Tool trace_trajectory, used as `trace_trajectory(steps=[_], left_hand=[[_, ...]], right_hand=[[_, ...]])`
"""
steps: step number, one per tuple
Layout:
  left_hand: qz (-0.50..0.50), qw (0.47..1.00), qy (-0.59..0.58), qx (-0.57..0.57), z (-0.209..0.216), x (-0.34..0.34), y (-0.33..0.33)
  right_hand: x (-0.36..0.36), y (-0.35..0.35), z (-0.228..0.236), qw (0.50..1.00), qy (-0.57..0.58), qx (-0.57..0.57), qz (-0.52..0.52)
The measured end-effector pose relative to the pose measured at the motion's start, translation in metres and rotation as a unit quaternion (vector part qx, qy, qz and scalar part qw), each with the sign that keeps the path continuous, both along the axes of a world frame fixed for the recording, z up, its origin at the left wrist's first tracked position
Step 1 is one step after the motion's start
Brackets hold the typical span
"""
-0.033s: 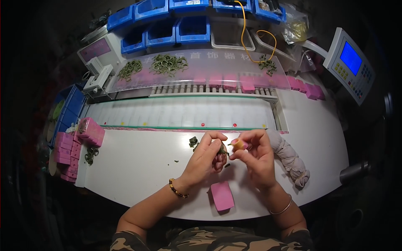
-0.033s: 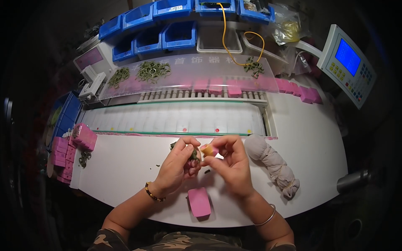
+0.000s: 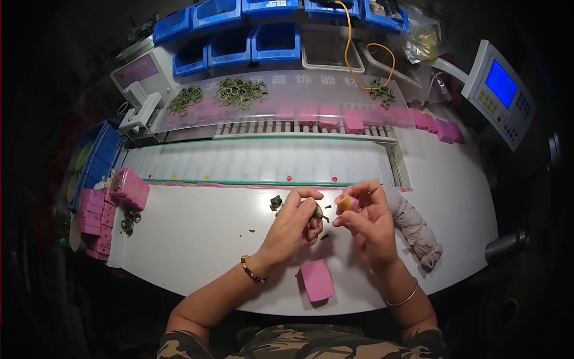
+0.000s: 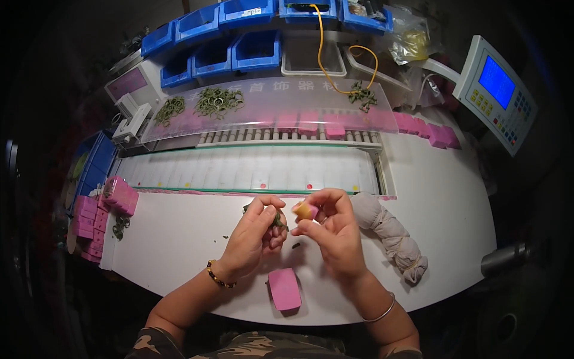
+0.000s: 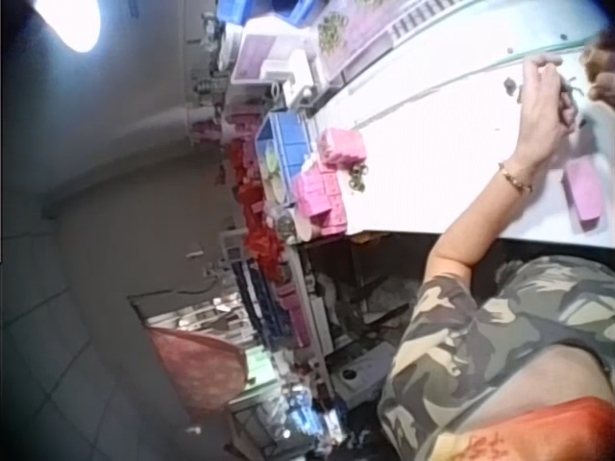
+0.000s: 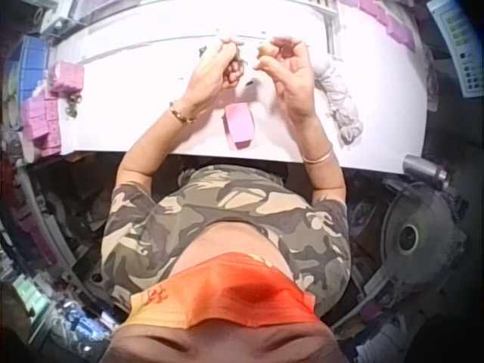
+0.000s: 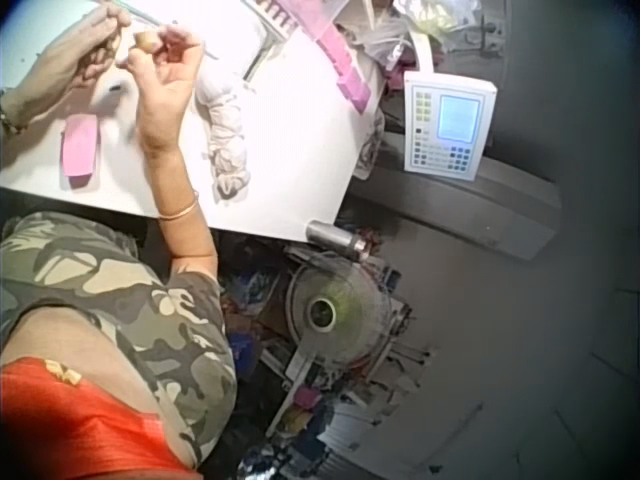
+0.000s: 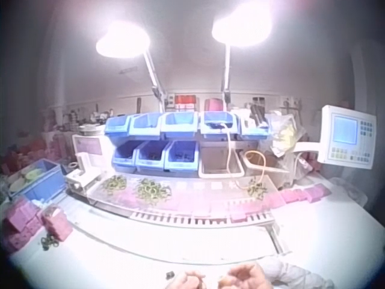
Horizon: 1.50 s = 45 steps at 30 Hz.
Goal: The person assembles small wax jewelry figures by hand, removing pieces from a pink mold, fitting them together, and smoothing the surface with a cloth.
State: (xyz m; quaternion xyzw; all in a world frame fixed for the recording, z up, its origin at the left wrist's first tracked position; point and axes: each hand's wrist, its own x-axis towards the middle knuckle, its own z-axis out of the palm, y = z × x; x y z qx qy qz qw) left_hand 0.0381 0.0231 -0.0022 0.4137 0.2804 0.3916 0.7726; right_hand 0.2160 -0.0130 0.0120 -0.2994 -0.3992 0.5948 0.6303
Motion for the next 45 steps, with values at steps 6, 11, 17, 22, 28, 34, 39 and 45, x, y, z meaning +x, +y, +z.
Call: trace_trajectory(steps=[6, 11, 17, 22, 28, 34, 39, 45], left_hand=[[0.024, 0.999, -0.026, 0.002, -0.003, -0.002, 0.006], [-0.032, 0.999, -0.008, 0.025, -0.004, -0.007, 0.005], [-0.067, 0.997, 0.005, 0.036, 0.002, -0.011, 0.007], [-0.079, 0.995, 0.001, 0.058, 0.008, -0.015, 0.009], [-0.012, 0.975, 0.129, 0.181, 0.013, -0.019, 0.014], [0.004, 0.946, 0.214, 0.245, 0.018, -0.036, 0.029], [-0.042, 0.931, 0.280, 0.230, 0.033, -0.054, 0.055], [-0.125, 0.895, 0.357, 0.237, 0.072, -0.073, 0.112]], right_hand=[[0.008, 0.002, -0.011, 0.986, 0.019, -0.149, 0.072], [0.000, -0.003, -0.008, 0.971, -0.229, -0.069, 0.021], [0.002, -0.006, -0.003, 0.961, -0.271, 0.041, 0.045], [0.003, -0.004, -0.004, 0.977, -0.171, -0.039, 0.123], [0.011, 0.005, -0.014, 0.964, -0.239, -0.108, 0.051], [0.017, 0.009, -0.020, 0.959, -0.259, -0.113, 0.028], [0.016, 0.007, -0.018, 0.973, -0.133, -0.184, 0.027], [0.015, 0.001, -0.012, 0.981, -0.065, -0.185, 0.011]])
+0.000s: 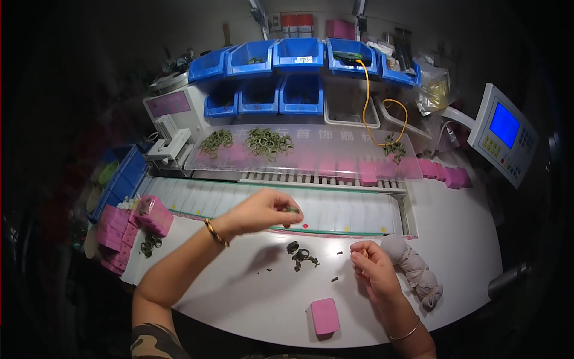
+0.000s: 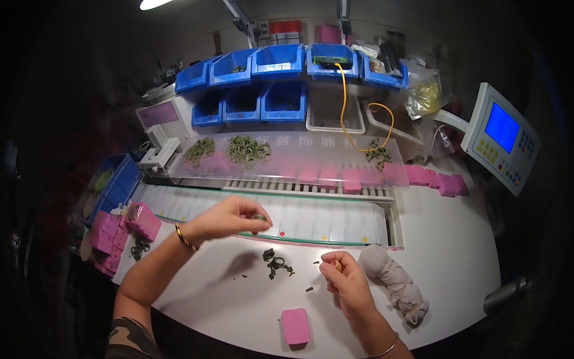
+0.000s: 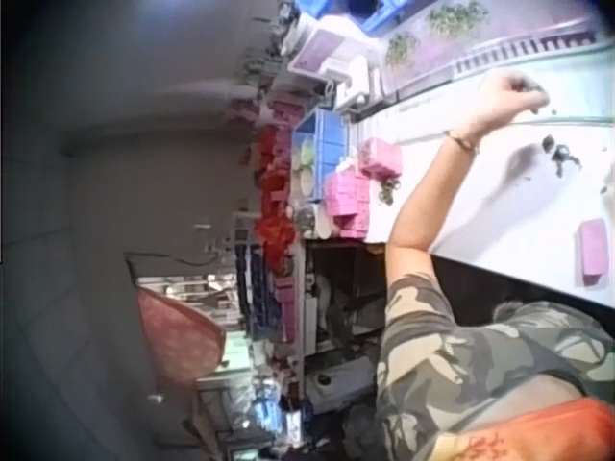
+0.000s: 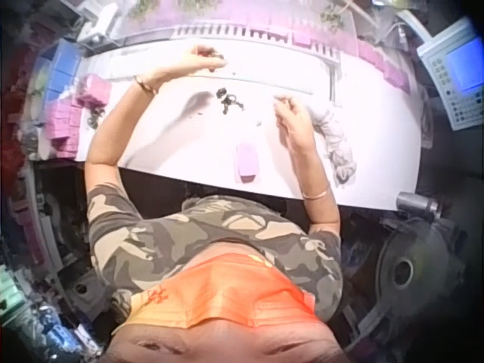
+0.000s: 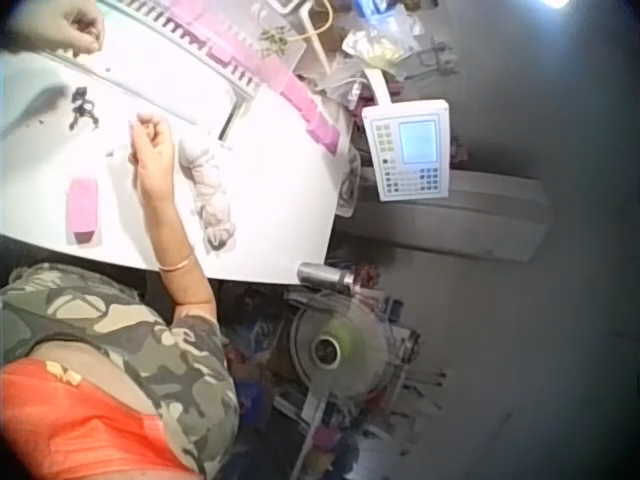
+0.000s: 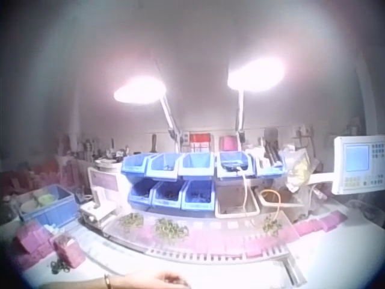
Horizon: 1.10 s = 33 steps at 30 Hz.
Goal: The person assembles small wax jewelry figures by hand, removing pieces from a pink mold, fitting them together, and smoothing the surface with a cloth.
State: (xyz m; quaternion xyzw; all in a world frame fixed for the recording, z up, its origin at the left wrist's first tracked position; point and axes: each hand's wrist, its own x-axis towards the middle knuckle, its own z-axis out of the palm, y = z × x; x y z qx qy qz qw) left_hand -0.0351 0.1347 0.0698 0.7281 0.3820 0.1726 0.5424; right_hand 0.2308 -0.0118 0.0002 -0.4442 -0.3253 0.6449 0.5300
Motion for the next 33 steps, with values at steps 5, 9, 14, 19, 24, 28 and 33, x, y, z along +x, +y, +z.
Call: trace_trajectory(steps=[5, 9, 14, 19, 24, 28, 33], left_hand=[[0.107, 0.992, 0.057, -0.016, 0.063, -0.018, 0.085], [0.305, 0.905, -0.290, -0.067, 0.077, -0.012, 0.132], [0.222, 0.892, -0.364, -0.151, 0.034, 0.033, 0.091], [0.150, 0.806, -0.485, -0.304, -0.010, 0.042, 0.005], [0.146, 0.820, -0.409, -0.373, -0.026, 0.053, -0.077], [0.138, 0.843, -0.377, -0.359, -0.026, 0.053, -0.110], [0.131, 0.918, -0.313, -0.204, -0.038, 0.052, -0.134]], right_hand=[[-0.002, 0.001, -0.003, 1.000, -0.004, 0.023, -0.011], [-0.004, 0.001, -0.010, 0.999, -0.015, 0.038, -0.003], [0.000, -0.002, -0.011, 0.998, -0.030, 0.055, 0.003], [-0.002, -0.008, 0.009, 0.998, -0.030, 0.056, 0.017], [-0.001, -0.027, 0.029, 0.996, -0.041, 0.078, 0.002], [0.000, -0.045, 0.033, 0.994, -0.051, 0.091, -0.014], [-0.009, -0.058, 0.026, 0.991, -0.073, 0.099, -0.055]])
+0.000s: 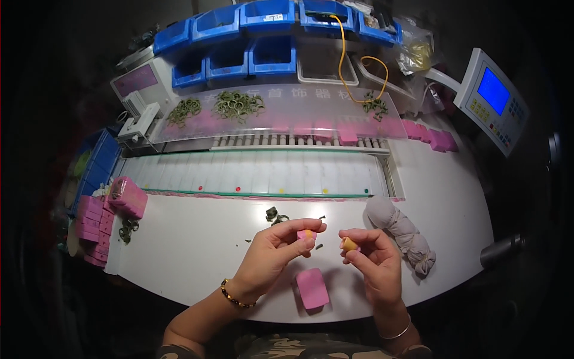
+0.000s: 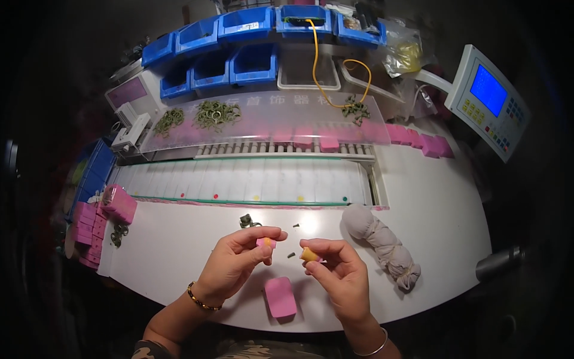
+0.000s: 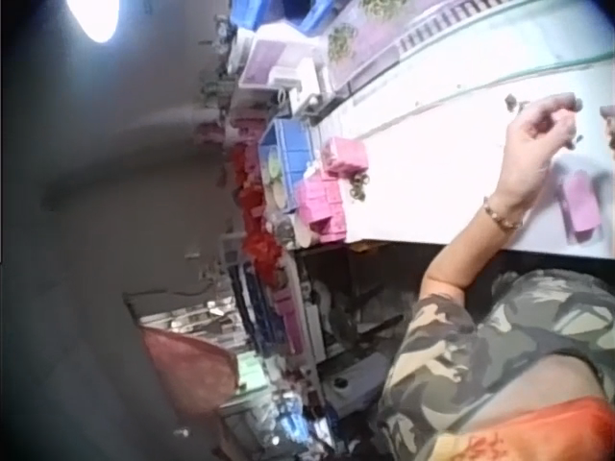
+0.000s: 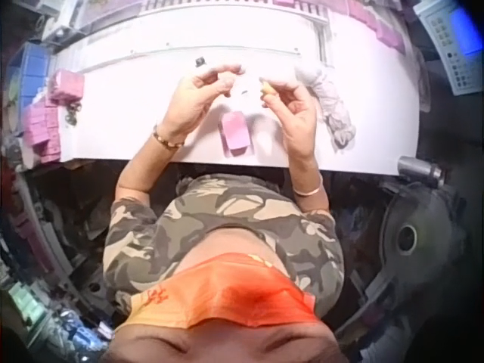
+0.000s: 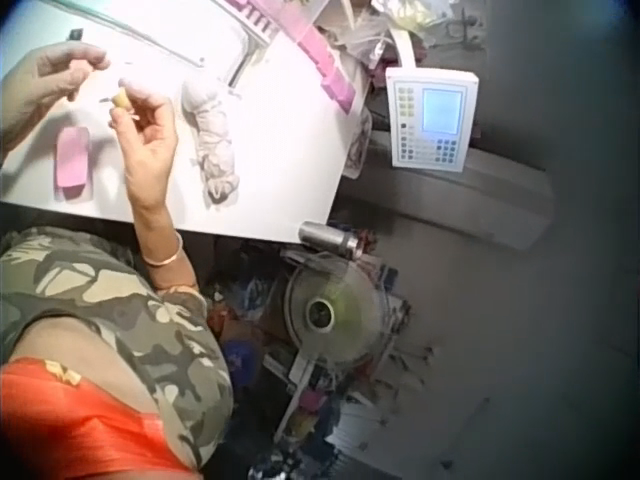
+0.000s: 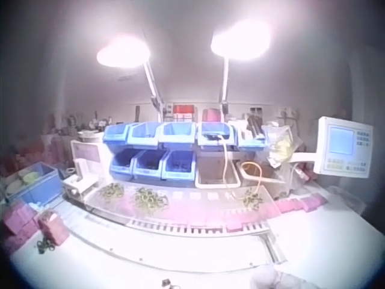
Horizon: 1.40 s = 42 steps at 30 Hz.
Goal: The person assembles small wax jewelry figures by hand, removing pieces from a pink mold, fitting them together, and smoothing the surface with a cloth.
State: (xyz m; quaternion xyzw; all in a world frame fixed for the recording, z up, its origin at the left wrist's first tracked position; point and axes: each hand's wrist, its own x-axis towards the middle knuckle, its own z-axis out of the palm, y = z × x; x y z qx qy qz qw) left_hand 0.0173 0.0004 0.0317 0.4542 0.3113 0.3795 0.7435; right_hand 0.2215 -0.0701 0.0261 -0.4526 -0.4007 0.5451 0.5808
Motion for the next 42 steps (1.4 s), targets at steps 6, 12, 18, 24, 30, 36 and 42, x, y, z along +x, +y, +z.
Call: trace_trajectory(steps=[6, 12, 18, 24, 30, 36, 42], left_hand=[[-0.014, 0.998, -0.049, -0.044, -0.009, 0.003, -0.020], [-0.012, 0.997, -0.060, -0.051, -0.016, 0.005, -0.028], [0.039, 0.997, -0.065, 0.022, -0.026, 0.009, -0.032], [0.054, 0.982, -0.017, 0.181, -0.030, 0.008, -0.032], [0.011, 0.952, 0.073, 0.298, -0.018, -0.002, -0.026], [-0.016, 0.943, 0.095, 0.318, -0.010, -0.008, -0.027], [-0.009, 0.992, -0.022, 0.122, -0.015, 0.001, -0.039]], right_hand=[[-0.009, -0.008, -0.011, 0.998, 0.049, 0.045, -0.018], [-0.009, -0.012, -0.021, 0.996, 0.019, 0.084, -0.015], [-0.014, -0.016, -0.016, 0.997, 0.025, 0.077, -0.017], [-0.013, -0.016, -0.018, 0.992, -0.035, 0.119, -0.019], [-0.007, -0.017, -0.015, 0.941, -0.237, 0.236, -0.045], [-0.001, -0.020, -0.001, 0.925, -0.270, 0.267, -0.021], [-0.004, -0.024, -0.008, 0.974, -0.129, 0.186, -0.025]])
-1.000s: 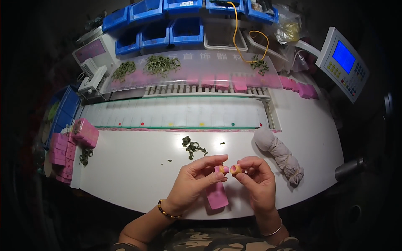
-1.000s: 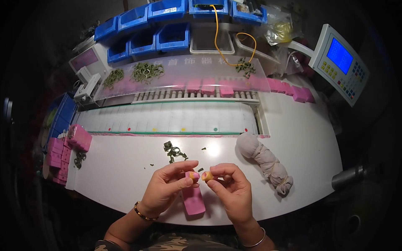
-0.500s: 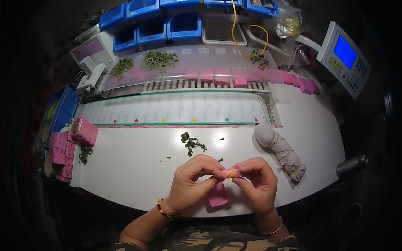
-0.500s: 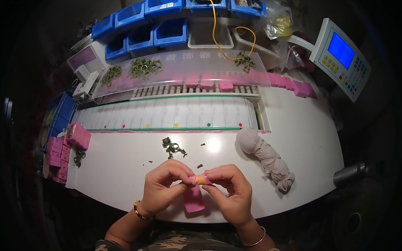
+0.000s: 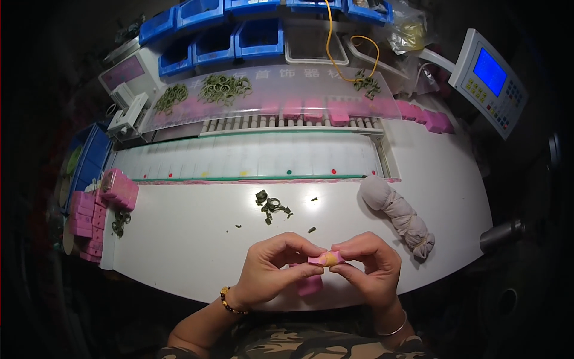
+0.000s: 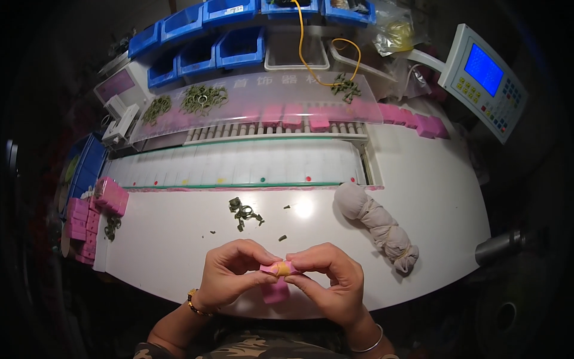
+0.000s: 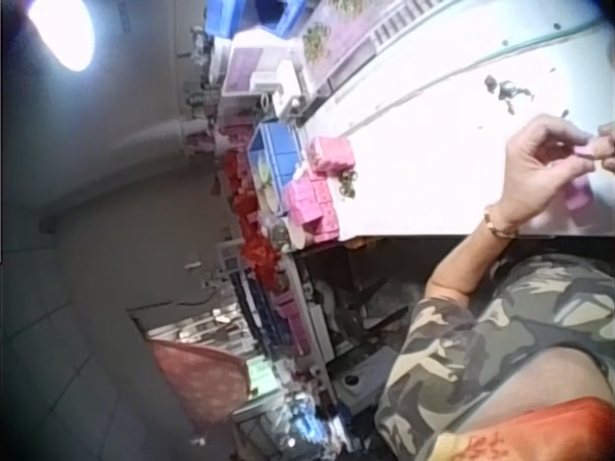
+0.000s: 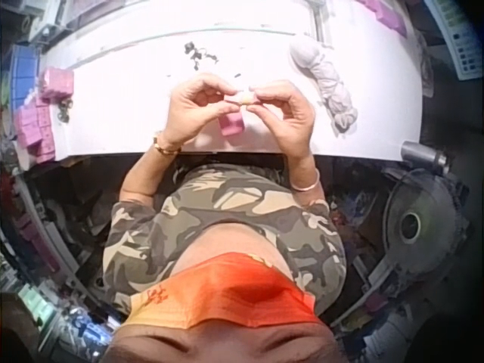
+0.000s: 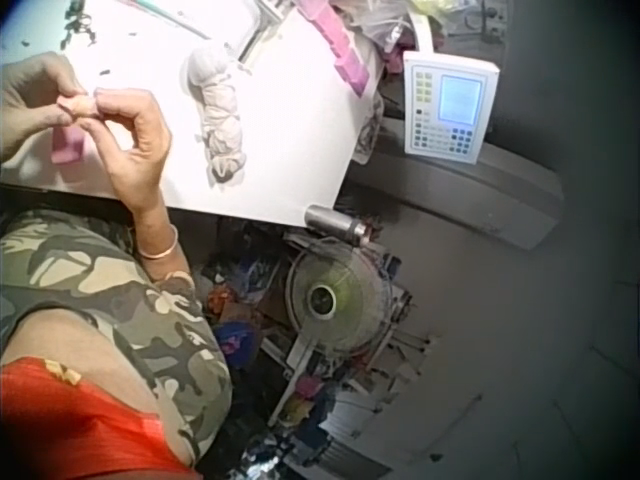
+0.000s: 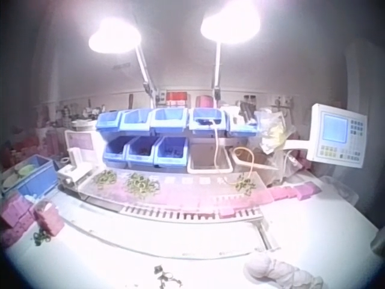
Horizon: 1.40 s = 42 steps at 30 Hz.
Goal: The person assembles small wax jewelry figures by hand, removing pieces from a pink mold, fitting them together, and smoothing the surface with a cloth.
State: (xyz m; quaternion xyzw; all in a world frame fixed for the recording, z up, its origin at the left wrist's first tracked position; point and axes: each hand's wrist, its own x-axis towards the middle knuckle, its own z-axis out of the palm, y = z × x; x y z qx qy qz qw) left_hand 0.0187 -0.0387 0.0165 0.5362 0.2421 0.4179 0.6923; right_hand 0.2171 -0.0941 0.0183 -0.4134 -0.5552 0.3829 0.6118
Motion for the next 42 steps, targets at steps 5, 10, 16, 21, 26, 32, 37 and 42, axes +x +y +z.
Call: trace_trajectory(steps=[5, 10, 16, 21, 26, 32, 37, 42], left_hand=[[0.031, 0.999, 0.034, 0.028, 0.002, -0.001, 0.000], [0.007, 0.993, 0.074, -0.091, 0.010, -0.001, 0.004], [-0.042, 0.998, 0.051, -0.022, 0.003, -0.009, 0.003], [-0.013, 0.965, 0.079, 0.250, 0.001, -0.009, 0.009], [-0.010, 0.986, 0.042, 0.163, -0.001, -0.006, 0.007], [0.044, 0.986, 0.025, 0.157, -0.002, 0.003, 0.000], [0.188, 0.869, 0.168, 0.427, 0.005, 0.012, 0.007], [0.144, 0.808, 0.203, 0.534, -0.004, 0.018, 0.006]], right_hand=[[-0.006, 0.001, -0.001, 0.965, -0.219, 0.115, -0.083], [-0.002, -0.003, -0.001, 0.922, -0.320, 0.184, -0.121], [0.010, 0.002, 0.011, 0.944, -0.305, 0.121, -0.037], [0.018, 0.004, 0.016, 0.989, -0.125, -0.037, 0.069], [0.001, -0.003, 0.017, 0.971, -0.224, 0.079, -0.025], [0.002, 0.000, 0.006, 0.985, -0.163, 0.052, 0.006], [-0.003, 0.005, 0.009, 0.989, 0.065, -0.099, 0.084], [0.000, 0.012, 0.001, 0.966, -0.257, 0.024, 0.020]])
